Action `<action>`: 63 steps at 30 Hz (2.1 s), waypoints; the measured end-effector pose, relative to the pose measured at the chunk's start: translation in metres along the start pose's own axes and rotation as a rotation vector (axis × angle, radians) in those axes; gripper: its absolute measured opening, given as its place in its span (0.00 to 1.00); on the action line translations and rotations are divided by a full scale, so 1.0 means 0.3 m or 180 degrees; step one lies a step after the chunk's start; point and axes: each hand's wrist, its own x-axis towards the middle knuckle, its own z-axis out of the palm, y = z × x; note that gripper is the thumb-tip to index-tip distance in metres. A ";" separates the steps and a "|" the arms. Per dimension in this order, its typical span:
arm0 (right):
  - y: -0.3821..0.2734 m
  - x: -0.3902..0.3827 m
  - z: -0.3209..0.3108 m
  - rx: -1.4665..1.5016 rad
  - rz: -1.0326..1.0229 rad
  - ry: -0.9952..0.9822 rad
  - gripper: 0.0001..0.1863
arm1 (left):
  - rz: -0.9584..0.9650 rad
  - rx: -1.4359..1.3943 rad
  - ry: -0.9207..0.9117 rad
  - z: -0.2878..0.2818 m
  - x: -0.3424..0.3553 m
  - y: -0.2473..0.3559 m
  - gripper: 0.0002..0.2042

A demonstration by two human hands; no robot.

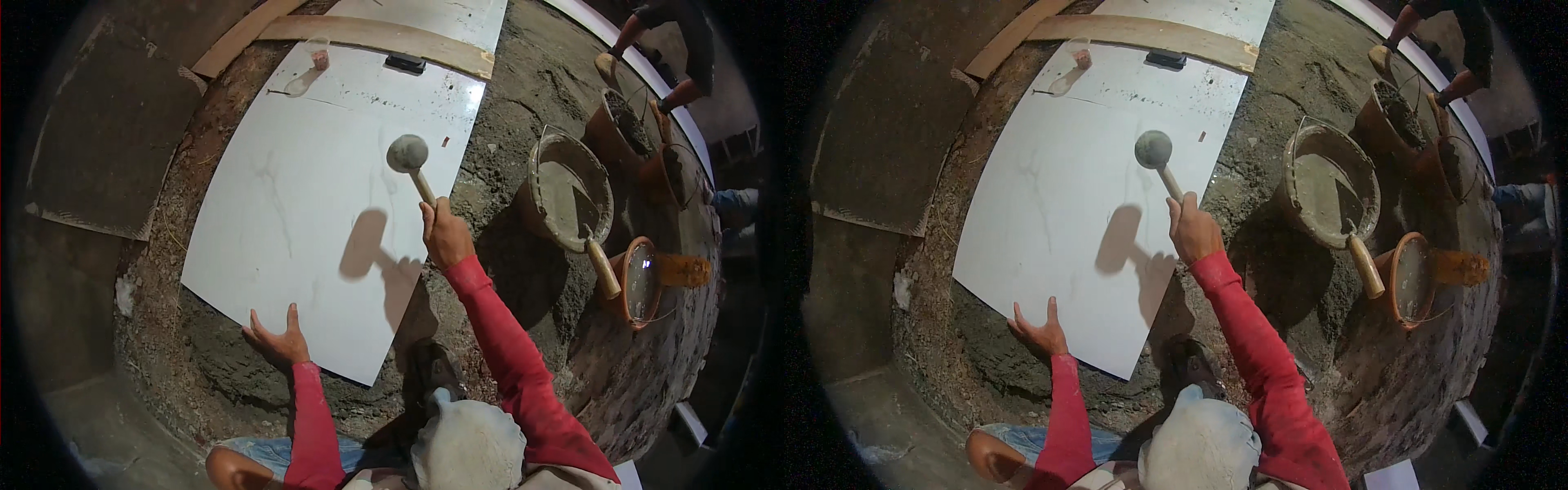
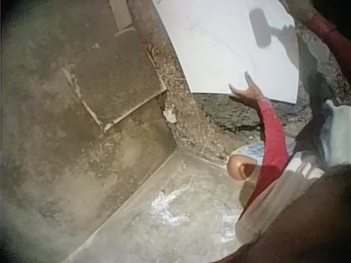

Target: The person prepares the ground with wet mortar using a trowel, places a large white floor tile onto the mortar, and then uses a rubber mallet to tap the tile into place before wiping the surface with a cloth.

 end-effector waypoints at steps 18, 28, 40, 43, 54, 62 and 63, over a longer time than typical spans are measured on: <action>0.081 -0.001 0.042 0.0147 -0.0113 0.0231 0.18 | 0.0085 0.0264 -0.0103 0.042 -0.028 -0.013 0.45; 0.070 0.036 0.021 -0.0044 0.0119 0.0038 0.18 | 0.3110 0.0437 -0.1162 0.223 -0.169 0.513 0.40; 0.108 0.039 -0.025 0.0303 0.0257 0.0356 0.14 | 0.3282 0.0436 -0.1088 0.448 -0.069 0.828 0.33; 0.164 0.044 -0.009 0.0361 0.0143 0.0420 0.12 | 0.3491 0.0387 -0.0739 0.540 -0.012 0.908 0.32; 0.127 0.108 -0.073 0.0764 0.1224 -0.0461 0.12 | 0.3091 0.0714 -0.1260 0.566 0.064 1.120 0.32; 0.123 0.134 -0.055 0.0670 0.1077 -0.0738 0.15 | 0.3128 0.0916 -0.1158 0.602 0.087 1.118 0.34; 0.121 0.137 -0.058 0.0666 0.1095 -0.0759 0.15 | 0.3120 0.0929 -0.1184 0.614 0.086 1.108 0.34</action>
